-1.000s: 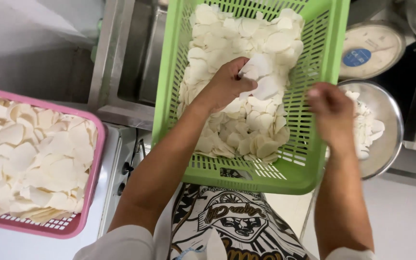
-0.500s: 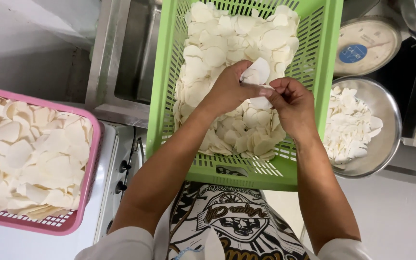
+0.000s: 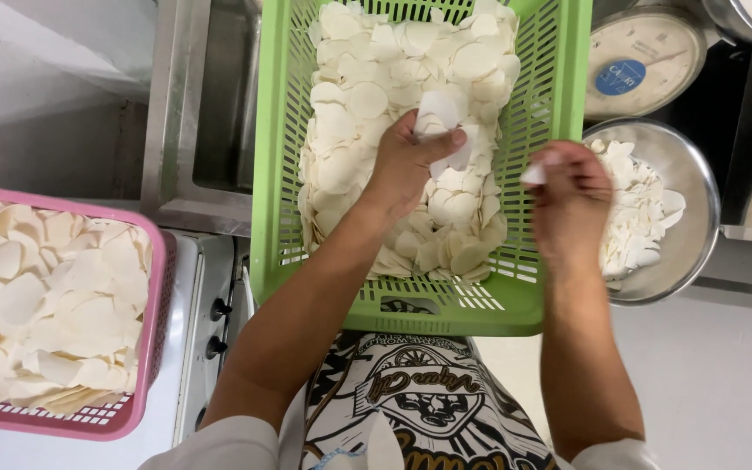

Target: The person stands at a kitchen counter and sorts thin, white, round dough sheets from a green basket into a metal bowl. They pick up the sheets by hand, separate them, and transfer them one by one or in small groups.

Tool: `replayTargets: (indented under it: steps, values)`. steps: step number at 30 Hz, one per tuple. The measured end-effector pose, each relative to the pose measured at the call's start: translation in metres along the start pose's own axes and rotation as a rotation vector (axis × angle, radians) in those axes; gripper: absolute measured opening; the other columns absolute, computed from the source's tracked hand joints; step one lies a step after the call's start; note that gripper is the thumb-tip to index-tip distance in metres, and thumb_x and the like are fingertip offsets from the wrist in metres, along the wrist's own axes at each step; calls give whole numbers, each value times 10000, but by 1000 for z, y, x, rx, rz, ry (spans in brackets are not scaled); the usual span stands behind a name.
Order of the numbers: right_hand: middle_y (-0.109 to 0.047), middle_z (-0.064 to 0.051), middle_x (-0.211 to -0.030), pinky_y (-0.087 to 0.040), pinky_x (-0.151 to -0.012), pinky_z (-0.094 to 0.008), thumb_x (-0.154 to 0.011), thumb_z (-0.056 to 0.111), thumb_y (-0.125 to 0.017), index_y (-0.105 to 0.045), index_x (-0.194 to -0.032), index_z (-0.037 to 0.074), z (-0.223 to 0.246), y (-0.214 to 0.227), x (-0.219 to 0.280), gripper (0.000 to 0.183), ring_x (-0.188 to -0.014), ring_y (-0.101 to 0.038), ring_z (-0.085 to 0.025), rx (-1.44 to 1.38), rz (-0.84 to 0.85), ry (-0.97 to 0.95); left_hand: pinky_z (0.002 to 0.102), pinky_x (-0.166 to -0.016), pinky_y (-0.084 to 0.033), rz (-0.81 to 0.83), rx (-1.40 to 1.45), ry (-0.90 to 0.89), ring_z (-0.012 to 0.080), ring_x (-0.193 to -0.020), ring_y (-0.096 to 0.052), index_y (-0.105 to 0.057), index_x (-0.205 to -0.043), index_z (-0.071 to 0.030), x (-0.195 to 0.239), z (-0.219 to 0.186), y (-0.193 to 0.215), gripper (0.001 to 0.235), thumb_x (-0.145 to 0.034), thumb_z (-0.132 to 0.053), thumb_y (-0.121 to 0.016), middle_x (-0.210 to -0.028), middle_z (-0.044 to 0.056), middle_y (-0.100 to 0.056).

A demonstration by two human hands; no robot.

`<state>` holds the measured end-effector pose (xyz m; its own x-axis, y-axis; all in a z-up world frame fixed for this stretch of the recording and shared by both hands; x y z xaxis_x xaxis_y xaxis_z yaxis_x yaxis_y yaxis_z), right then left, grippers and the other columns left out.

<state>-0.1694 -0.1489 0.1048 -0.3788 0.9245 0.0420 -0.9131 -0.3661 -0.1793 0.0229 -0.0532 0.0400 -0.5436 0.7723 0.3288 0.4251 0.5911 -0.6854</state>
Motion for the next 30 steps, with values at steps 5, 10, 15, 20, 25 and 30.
replayTargets:
  steps: [5, 10, 15, 20, 25, 30]
  values:
    - [-721, -26, -1056, -517, -785, -284, -1153, 66, -655, -721, -1083, 112, 44, 125, -19, 107, -982, -674, -137, 614, -206, 258, 363, -873, -613, -30, -11, 37, 245, -943, -740, -665, -1031, -37, 7, -20, 2, 409, -695, -13, -897, -927, 108, -746]
    - [-620, -295, -1291, -475, -911, -539, -1015, 43, -782, -761, -1240, -123, 36, 138, -18, 281, -1115, -543, -461, 1499, -139, 432, 368, -917, -613, -19, -76, 30, 245, -945, -752, -672, -1040, -27, 7, -25, -4, 383, -717, -16, -878, -930, 116, -765]
    - [-587, -246, -1043, -587, -741, -453, -1046, -28, -709, -594, -1326, -128, 30, -20, 4, 319, -889, -629, -323, 613, 196, 267, 384, -712, -688, 58, -154, -5, 242, -825, -765, -691, -1043, 22, 6, -15, -14, 385, -745, -24, -930, -897, 156, -745]
    - [-580, -82, -806, -590, -626, -302, -978, -31, -780, -650, -1078, -21, -13, -59, -18, 164, -698, -668, -183, 449, 250, 100, 365, -722, -674, 48, -73, 36, 222, -818, -744, -683, -1076, 23, 13, -29, -9, 251, -865, -43, -802, -904, 118, -707]
    - [-619, -85, -976, -655, -686, -313, -1043, 10, -702, -611, -1092, 3, 5, -79, -43, 104, -796, -699, -171, 444, 246, 112, 398, -757, -663, 3, -74, -55, 220, -855, -716, -690, -1093, 56, 13, -44, 19, 204, -896, 20, -733, -917, 128, -690]
    - [-602, -168, -1000, -650, -676, -312, -933, -1, -804, -489, -1361, -55, -14, -115, -12, 535, -811, -691, -226, 331, 513, -66, 312, -628, -664, -61, -175, -88, 190, -759, -746, -706, -968, 2, 14, -48, 26, 294, -761, -47, -909, -829, 117, -734]
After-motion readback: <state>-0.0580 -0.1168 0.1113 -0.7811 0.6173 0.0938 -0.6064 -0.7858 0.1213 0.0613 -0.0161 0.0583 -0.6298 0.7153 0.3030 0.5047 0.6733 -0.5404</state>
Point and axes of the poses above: each hand's wrist, its own x-axis away from the middle knuckle, its own y-axis out of the back of the hand, z = x × y, the point moved 6 cm from there along -x, towards the middle knuckle
